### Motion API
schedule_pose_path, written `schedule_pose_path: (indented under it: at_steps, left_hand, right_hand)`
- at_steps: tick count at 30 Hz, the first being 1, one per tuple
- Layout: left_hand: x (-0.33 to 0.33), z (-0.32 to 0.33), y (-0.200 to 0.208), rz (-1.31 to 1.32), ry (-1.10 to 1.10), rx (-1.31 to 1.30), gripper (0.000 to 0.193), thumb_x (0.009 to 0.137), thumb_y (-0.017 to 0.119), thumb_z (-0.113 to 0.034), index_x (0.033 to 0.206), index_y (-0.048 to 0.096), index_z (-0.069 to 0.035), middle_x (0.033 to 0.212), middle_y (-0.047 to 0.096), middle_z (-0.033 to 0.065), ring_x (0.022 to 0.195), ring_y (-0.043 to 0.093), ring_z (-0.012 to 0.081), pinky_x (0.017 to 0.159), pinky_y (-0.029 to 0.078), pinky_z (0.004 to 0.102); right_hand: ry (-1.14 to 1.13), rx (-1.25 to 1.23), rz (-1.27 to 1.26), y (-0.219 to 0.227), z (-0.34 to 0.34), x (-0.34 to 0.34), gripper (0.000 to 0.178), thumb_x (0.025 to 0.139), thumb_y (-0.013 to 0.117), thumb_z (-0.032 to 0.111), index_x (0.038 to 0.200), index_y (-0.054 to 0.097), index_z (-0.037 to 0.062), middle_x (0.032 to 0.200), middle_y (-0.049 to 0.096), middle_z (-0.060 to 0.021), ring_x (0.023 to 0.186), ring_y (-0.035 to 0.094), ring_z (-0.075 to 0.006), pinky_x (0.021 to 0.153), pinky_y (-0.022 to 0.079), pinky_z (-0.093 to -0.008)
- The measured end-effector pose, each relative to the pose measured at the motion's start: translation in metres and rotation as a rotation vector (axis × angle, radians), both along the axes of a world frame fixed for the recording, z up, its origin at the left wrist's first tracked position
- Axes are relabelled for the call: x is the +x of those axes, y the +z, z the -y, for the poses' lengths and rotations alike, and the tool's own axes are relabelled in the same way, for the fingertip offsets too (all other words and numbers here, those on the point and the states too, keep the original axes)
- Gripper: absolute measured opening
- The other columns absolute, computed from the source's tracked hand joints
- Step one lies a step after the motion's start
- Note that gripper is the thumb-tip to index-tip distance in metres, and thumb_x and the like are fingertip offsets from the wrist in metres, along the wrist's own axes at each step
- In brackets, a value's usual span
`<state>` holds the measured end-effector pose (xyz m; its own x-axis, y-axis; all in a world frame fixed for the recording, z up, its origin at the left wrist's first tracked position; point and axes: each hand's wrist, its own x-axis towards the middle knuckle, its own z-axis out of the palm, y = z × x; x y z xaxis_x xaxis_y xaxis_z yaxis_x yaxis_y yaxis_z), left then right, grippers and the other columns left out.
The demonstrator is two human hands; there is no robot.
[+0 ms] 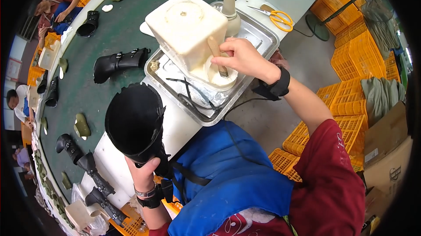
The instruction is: Applying glue and checking boots on an assembly line conveyor belt.
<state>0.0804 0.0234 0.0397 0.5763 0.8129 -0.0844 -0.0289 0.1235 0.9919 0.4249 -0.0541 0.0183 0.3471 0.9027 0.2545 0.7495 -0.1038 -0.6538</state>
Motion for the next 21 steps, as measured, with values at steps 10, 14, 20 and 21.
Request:
schedule_pose_path:
  at_steps: [10, 14, 20, 21]
  left_hand:
    - [0.009, -0.005, -0.007, 0.091, -0.131, -0.166, 0.073, 0.059, 0.075, -0.03, 0.118, 0.047, 0.003, 0.104, 0.059, 0.0127, 0.092, 0.059, 0.0233, 0.081, 0.047, 0.0326]
    - [0.024, 0.004, -0.019, 0.183, -0.214, -0.289, 0.083, 0.068, 0.068, -0.045, 0.127, 0.037, 0.002, 0.117, 0.051, 0.017, 0.104, 0.053, 0.0272, 0.091, 0.043, 0.0363]
    - [0.017, 0.004, -0.032, 0.173, -0.322, -0.444, 0.086, 0.063, 0.075, -0.045, 0.127, 0.04, 0.001, 0.117, 0.053, 0.0134, 0.104, 0.054, 0.0241, 0.089, 0.044, 0.035]
    - [0.015, 0.004, -0.035, 0.186, -0.349, -0.504, 0.085, 0.06, 0.079, -0.04, 0.125, 0.042, 0.001, 0.115, 0.055, 0.0103, 0.103, 0.055, 0.0201, 0.088, 0.044, 0.0325]
  right_hand:
    - [-0.206, 0.108, -0.609, 0.021, 0.037, 0.006, 0.019, 0.085, 0.057, 0.018, 0.083, 0.055, -0.0008, 0.066, 0.058, -0.0013, 0.056, 0.052, -0.0041, 0.05, 0.042, -0.0195]
    - [-0.287, 0.091, -0.625, 0.014, 0.039, -0.001, 0.017, 0.084, 0.056, 0.016, 0.082, 0.055, -0.001, 0.064, 0.057, -0.0014, 0.054, 0.052, -0.0051, 0.048, 0.041, -0.0207]
    - [-0.223, 0.082, -0.42, 0.013, 0.046, 0.003, 0.014, 0.083, 0.056, 0.012, 0.081, 0.054, -0.0015, 0.063, 0.056, -0.0026, 0.054, 0.052, -0.0066, 0.047, 0.04, -0.0219]
    - [-0.216, 0.083, -0.42, 0.016, 0.048, 0.006, 0.014, 0.083, 0.056, 0.012, 0.081, 0.054, -0.0015, 0.063, 0.056, -0.0026, 0.054, 0.052, -0.0066, 0.047, 0.04, -0.0219]
